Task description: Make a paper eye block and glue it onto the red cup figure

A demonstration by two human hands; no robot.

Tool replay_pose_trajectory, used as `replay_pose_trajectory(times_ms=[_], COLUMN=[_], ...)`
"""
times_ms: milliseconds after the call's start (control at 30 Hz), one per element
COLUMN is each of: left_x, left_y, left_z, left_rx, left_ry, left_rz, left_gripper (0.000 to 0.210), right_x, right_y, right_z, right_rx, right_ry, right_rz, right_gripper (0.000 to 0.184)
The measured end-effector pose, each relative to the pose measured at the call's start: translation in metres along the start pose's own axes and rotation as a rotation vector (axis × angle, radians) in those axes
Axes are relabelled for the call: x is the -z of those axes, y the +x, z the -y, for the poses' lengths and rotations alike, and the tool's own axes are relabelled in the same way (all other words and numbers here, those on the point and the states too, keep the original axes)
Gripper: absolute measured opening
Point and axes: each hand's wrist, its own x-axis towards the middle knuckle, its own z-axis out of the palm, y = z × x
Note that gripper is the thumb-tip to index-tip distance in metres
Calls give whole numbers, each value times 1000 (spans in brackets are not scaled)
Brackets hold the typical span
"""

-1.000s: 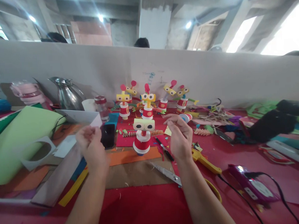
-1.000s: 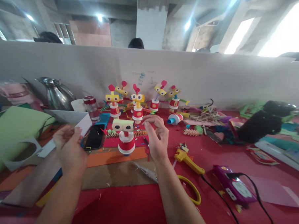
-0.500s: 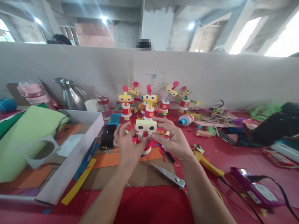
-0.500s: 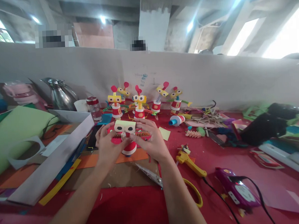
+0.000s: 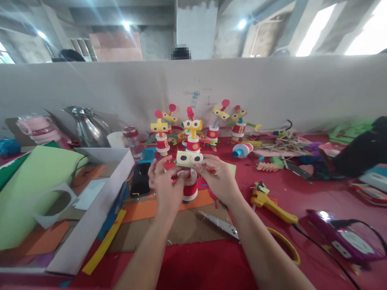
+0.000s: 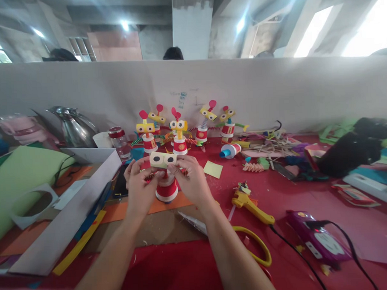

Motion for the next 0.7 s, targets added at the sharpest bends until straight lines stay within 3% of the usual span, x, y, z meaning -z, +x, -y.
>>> replay_pose_trajectory(times_ms=[400,700], left_x=[-3,-4], left_y=[1,2], left_z=[-2,-4], left_rx=[30,66], left_ry=[12,-42], left_rz=[-22,-29], left_gripper=[10,9], right_x=[-5,-6], right_y=[0,-2], right_z=[0,1], right_rx=[148,177], right_ry=[-121,-235], right_rz=[-54,-95], right_gripper=[16,17])
